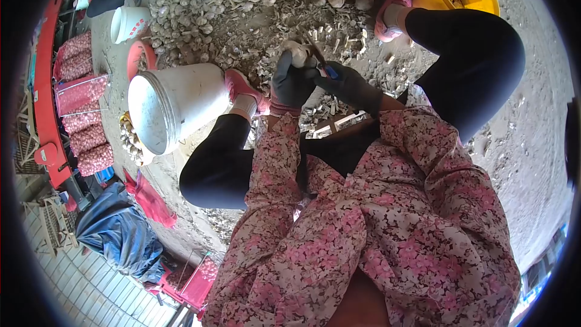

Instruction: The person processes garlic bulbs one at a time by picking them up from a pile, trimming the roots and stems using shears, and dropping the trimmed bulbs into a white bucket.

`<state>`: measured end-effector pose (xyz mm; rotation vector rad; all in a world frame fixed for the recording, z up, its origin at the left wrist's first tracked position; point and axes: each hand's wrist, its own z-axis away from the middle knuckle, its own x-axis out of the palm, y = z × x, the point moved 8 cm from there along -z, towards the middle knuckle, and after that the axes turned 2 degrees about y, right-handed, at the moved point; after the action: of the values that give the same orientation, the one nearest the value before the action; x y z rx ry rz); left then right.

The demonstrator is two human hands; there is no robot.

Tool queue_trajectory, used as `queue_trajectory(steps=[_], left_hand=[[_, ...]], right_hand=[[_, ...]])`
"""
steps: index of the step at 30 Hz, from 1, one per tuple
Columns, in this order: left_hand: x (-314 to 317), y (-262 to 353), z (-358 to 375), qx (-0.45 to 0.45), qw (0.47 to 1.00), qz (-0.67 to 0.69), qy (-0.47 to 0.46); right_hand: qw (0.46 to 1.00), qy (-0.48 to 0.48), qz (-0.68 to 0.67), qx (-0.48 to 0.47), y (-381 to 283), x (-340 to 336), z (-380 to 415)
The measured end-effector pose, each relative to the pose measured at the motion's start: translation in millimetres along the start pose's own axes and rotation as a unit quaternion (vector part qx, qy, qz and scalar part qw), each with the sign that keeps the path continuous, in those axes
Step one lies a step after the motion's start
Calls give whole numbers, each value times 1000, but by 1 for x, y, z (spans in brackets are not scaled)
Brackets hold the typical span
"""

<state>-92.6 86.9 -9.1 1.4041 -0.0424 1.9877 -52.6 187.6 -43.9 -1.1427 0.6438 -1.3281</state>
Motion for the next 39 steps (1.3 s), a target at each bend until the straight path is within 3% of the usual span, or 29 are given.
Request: queue_trajectory(steps=[2, 3, 5, 7, 8, 11, 12, 13, 14, 16, 18, 19, 20, 21, 23, 24, 25, 27, 28, 30, 31, 32, 34, 35, 36, 37, 38, 39], left_hand=[[6, -1, 0, 31, 998, -9, 48], [13, -3, -3, 17, 998, 61, -10], [20, 3, -7, 18, 989, 128, -77], [20, 38, -11, 68, 954, 158, -244], [8, 67, 5, 137, 983, 90, -81], [15, 191, 65, 338, 926, 106, -132], [16, 226, 88, 374, 911, 122, -124], [-6, 266, 116, 456, 889, 31, -39], [-3, 289, 131, 520, 841, 118, -89], [-19, 293, 118, 521, 842, 132, 30], [-63, 269, 50, 346, 918, 183, 60], [-90, 247, 10, 338, 928, -36, 152], [-118, 225, -33, 311, 886, -253, 233], [-152, 182, -82, 78, 967, -241, 26], [-70, 99, -133, 176, 850, -459, 191], [-72, 65, -167, 62, 858, -437, 262], [-99, 50, -214, 84, 794, -563, 213], [-43, 18, -259, 105, 482, -855, 156], [-31, 4, -274, 104, 487, -854, 152], [-32, -26, -299, -30, 315, -939, 136], [-40, -33, -304, -88, 271, -948, 140], [-46, -36, -311, -88, 272, -948, 137], [-61, -32, -317, -74, 356, -921, 139], [-78, -29, -320, -62, 443, -886, 126], [-77, -25, -308, -64, 439, -887, 127], [-83, -25, -288, -81, 731, -656, 171], [-88, -27, -270, -81, 920, -334, 189], [-91, -24, -252, -56, 965, -175, 186]], right_hand=[[997, -11, 63, 48, 4, -9, 2], [997, -11, 59, 48, -2, -11, 4], [965, 32, -129, 224, 10, -15, 11], [951, 71, -199, 224, 18, -28, 4], [932, 108, -261, 228, 23, -36, 1], [923, 142, -273, 232, 30, -43, -1], [914, 173, -279, 238, 38, -46, -4], [902, 191, -296, 249, 33, -41, -4], [901, 190, -299, 250, 33, -37, -9], [901, 187, -331, 207, 31, -32, -20], [895, 196, -337, 216, 28, -31, -24], [885, 211, -357, 212, 29, -32, -25], [874, 226, -376, 207, 29, -35, -25], [868, 237, -385, 205, 29, -39, -25], [857, 266, -391, 205, 29, -47, -24], [847, 284, -400, 205, 29, -51, -23], [844, 293, -401, 204, 29, -54, -24], [843, 306, -396, 197, 24, -59, -26], [844, 311, -392, 192, 22, -62, -27], [841, 317, -391, 199, 19, -65, -30], [840, 315, -393, 199, 18, -65, -31], [840, 313, -396, 198, 18, -67, -32], [841, 310, -398, 195, 27, -69, -36], [863, 307, -359, 180, 27, -73, -38], [883, 300, -320, 165, 23, -75, -41], [916, 279, -225, 180, 19, -81, -41], [917, 273, -231, 178, 20, -83, -43], [947, 285, -77, 127, 7, -92, -44]])
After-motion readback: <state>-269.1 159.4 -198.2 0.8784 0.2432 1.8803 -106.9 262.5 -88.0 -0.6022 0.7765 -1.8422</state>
